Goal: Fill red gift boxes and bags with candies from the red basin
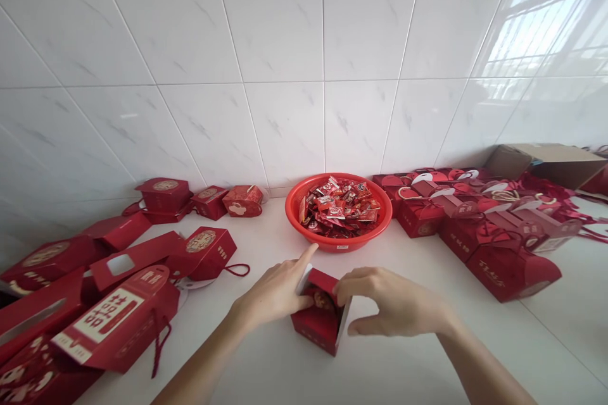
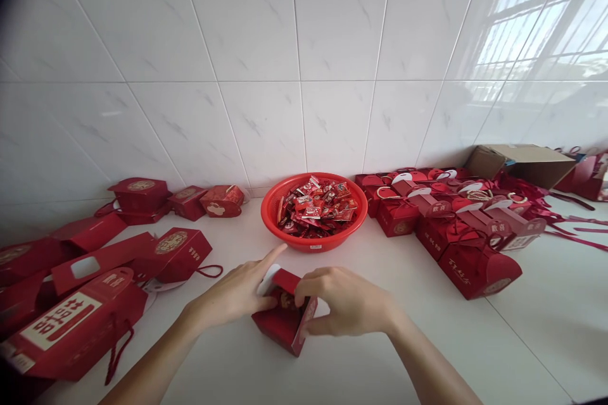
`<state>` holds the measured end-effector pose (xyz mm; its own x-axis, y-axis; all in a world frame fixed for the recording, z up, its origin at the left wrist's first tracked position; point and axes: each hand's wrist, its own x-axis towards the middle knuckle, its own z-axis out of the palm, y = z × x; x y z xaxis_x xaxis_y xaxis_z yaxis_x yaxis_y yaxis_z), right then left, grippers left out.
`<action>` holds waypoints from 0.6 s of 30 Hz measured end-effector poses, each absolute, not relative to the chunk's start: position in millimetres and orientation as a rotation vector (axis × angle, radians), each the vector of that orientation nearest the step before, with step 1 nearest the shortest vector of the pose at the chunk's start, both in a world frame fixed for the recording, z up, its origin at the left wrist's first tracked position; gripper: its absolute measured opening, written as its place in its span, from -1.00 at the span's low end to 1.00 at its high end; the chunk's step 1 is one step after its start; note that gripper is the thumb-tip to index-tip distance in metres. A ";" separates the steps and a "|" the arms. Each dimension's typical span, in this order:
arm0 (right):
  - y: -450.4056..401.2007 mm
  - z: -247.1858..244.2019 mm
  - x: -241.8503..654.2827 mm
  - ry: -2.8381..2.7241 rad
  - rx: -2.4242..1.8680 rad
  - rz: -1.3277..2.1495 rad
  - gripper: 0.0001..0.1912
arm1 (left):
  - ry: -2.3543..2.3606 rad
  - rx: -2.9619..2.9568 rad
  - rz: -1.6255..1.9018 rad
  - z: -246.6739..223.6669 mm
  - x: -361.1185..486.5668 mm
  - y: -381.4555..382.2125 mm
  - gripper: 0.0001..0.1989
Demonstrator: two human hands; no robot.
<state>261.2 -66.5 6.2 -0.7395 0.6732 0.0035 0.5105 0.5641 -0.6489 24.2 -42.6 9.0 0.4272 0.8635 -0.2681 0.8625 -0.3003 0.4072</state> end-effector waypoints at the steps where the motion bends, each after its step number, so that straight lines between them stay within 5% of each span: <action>1: -66.5 2.2 258.4 -2.566 -0.950 0.954 -0.76 | 1.461 2.184 -0.002 10.3 23.0 -42.3 -0.10; 7: -67.3 -17.6 255.3 -2.519 -0.948 0.986 -0.76 | 1.355 2.119 0.038 12.8 6.3 -42.0 -0.23; 13: -66.3 -29.3 259.8 -2.155 -1.068 0.993 -0.73 | 1.223 2.057 0.280 10.5 12.3 -45.0 -0.62; 18: -62.8 -48.0 253.9 -2.010 -1.144 0.962 -0.63 | 1.061 2.155 0.252 3.9 24.8 -46.4 -0.65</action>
<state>253.9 -62.8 -48.0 -0.4282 0.8893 0.1605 0.4327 0.3577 -0.8276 24.8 -46.4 3.9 0.6439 0.7542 -0.1289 0.6154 -0.4104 0.6729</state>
